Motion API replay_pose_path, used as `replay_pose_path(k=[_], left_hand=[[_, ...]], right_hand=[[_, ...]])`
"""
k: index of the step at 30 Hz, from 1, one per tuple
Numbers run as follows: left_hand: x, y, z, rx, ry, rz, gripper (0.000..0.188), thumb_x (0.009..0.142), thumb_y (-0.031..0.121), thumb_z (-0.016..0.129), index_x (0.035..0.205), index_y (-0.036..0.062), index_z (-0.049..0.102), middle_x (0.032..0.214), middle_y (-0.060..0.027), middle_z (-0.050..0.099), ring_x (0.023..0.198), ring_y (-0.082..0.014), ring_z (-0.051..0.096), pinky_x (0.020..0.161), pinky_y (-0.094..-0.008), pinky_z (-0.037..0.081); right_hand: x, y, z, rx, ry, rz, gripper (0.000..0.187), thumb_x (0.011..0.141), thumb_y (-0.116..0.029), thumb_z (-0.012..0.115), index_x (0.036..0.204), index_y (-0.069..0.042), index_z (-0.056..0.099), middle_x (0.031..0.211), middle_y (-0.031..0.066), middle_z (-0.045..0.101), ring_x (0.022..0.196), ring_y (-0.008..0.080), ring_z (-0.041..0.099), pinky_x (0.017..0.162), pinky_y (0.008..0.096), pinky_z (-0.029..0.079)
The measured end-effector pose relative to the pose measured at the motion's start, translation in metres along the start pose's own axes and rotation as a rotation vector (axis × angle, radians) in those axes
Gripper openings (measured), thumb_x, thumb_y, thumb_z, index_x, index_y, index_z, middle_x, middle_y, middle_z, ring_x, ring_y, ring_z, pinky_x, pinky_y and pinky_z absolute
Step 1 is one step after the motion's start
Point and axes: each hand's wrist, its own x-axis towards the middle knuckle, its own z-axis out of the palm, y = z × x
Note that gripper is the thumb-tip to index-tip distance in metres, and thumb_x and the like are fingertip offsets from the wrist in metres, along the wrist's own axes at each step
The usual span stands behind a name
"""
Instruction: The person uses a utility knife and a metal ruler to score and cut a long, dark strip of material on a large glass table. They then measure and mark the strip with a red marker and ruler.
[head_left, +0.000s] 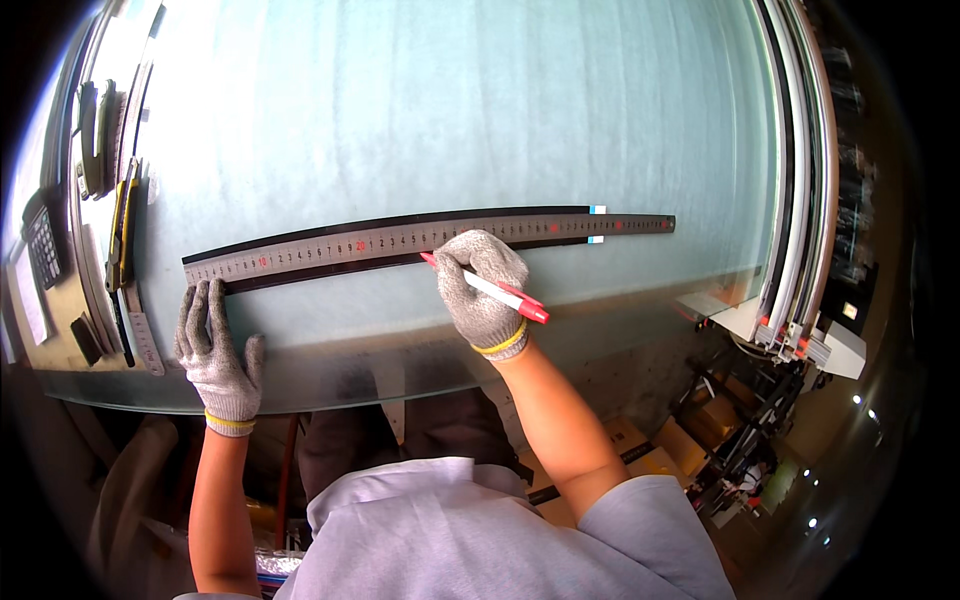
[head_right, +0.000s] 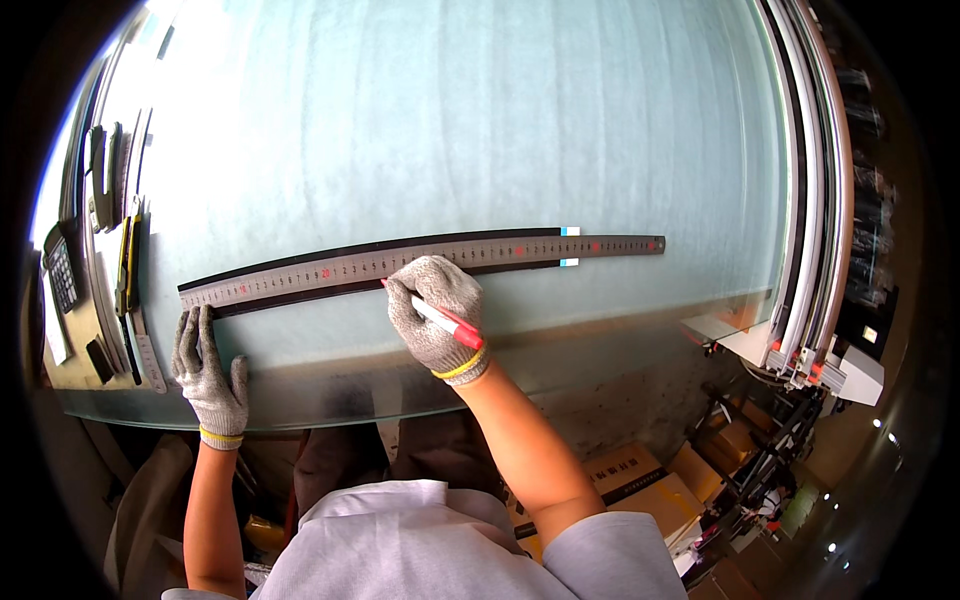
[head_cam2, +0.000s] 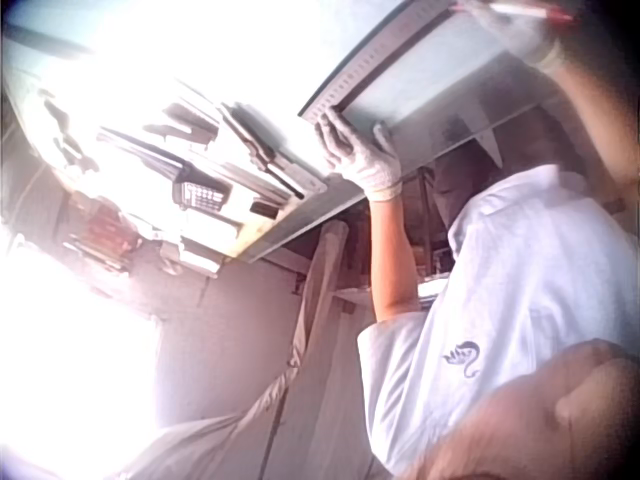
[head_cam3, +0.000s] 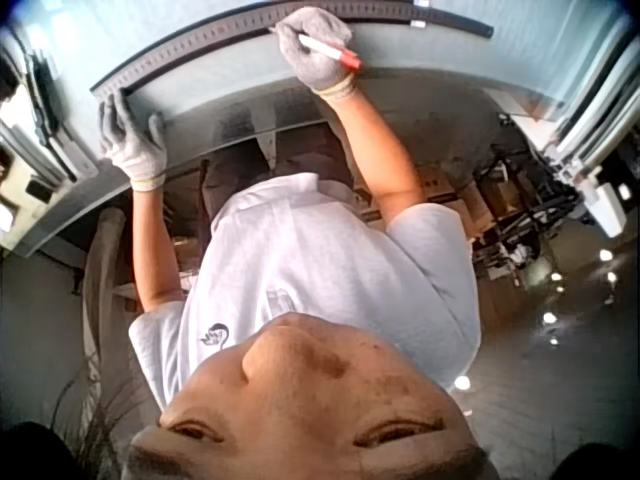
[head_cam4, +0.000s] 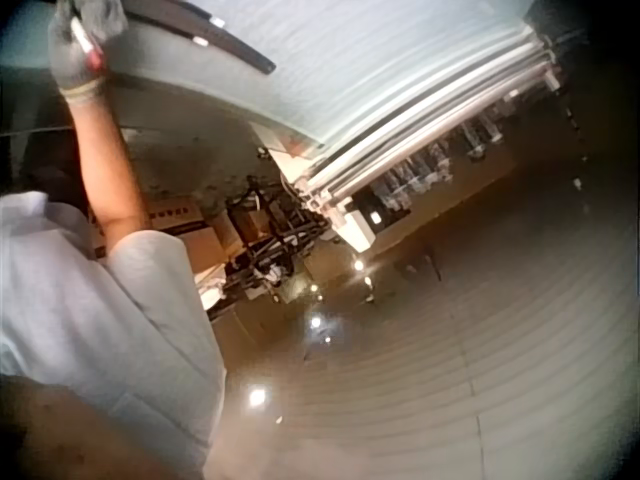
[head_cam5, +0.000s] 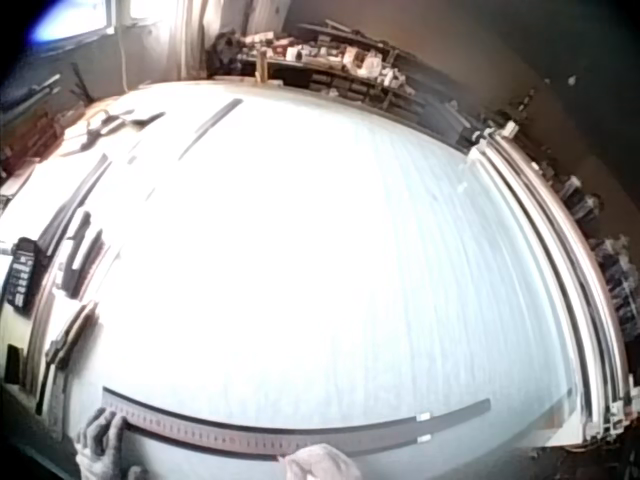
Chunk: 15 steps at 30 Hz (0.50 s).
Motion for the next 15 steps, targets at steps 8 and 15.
replay_pose_path(k=[8,15], left_hand=[[0.001,0.001,0.000,-0.010,0.003,0.005,0.073,0.091,0.026,0.066,0.157,0.0019,0.044,0.155,-0.0230,0.047,0.144,-0.0426,0.043,0.119,-0.0515,0.033],[0.001,0.001,-0.001,0.000,0.005,0.009,0.072,0.091,0.024,0.064,0.156,0.0015,0.044,0.155,-0.0232,0.046,0.145,-0.0432,0.043,0.119,-0.0511,0.032]], right_hand=[[-0.007,0.004,-0.015,0.057,-0.035,-0.059,0.015,0.079,0.008,0.068,0.082,-0.004,0.060,0.074,0.0116,0.062,0.066,0.0323,0.063,0.063,0.0382,0.052],[0.004,0.021,-0.062,0.027,0.192,0.100,0.010,0.086,0.010,0.065,0.085,0.000,0.063,0.078,0.0105,0.065,0.066,0.0227,0.063,0.065,0.0324,0.053]])
